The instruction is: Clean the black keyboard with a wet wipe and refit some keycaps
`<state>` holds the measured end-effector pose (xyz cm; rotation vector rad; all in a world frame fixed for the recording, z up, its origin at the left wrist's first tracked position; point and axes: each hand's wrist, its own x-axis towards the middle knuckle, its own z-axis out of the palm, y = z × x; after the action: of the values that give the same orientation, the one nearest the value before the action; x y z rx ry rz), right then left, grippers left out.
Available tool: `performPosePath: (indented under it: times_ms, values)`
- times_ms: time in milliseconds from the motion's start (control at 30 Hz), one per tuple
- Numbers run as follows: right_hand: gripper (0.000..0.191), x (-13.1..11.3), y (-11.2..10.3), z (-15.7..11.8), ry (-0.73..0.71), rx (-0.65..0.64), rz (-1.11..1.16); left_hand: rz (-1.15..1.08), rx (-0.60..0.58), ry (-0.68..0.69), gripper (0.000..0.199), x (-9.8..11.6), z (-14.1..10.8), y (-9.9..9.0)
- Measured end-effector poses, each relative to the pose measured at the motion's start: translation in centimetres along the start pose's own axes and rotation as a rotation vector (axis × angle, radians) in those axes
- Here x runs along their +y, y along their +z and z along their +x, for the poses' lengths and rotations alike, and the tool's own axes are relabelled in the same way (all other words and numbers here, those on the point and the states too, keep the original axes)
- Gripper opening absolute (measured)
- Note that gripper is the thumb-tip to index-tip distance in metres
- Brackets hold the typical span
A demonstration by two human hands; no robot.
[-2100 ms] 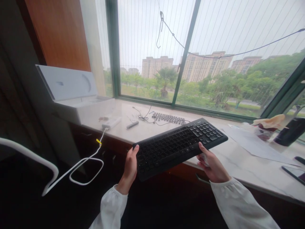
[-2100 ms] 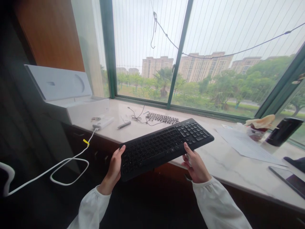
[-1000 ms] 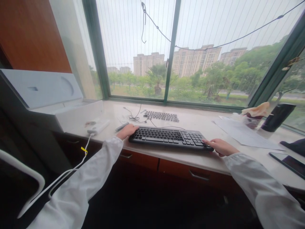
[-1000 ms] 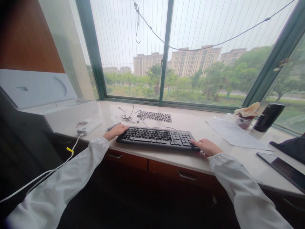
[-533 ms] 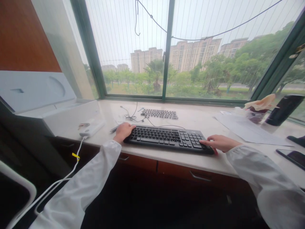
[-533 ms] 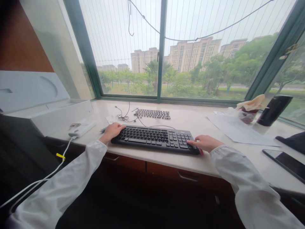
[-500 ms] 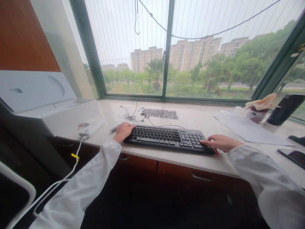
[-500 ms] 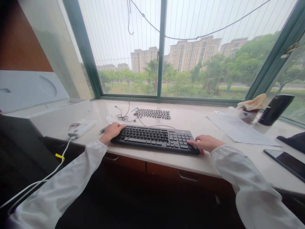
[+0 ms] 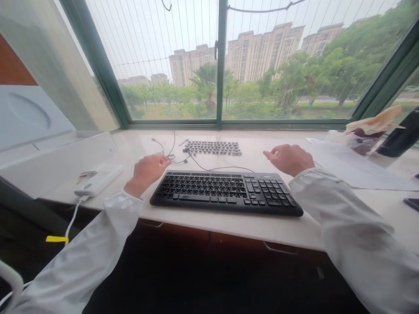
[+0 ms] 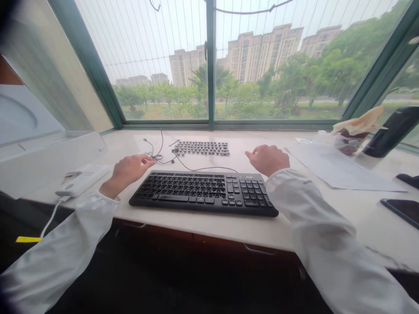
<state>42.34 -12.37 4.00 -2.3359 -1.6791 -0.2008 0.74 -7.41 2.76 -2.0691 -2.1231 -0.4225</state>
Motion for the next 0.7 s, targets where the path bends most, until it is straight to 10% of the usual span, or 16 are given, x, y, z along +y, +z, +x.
performPosePath:
  times_ms: [333, 700]
  values:
    - [0.042, 0.3, 3.0, 0.7, -0.095, 0.005, 0.038, -0.142, 0.070, 0.203, 0.034, 3.8, 4.1, -0.8]
    - [0.078, 0.8, 4.0, 0.4, -0.070, 0.054, 0.138, -0.376, 0.134, 0.402, 0.064, 6.5, -3.5, -3.0]
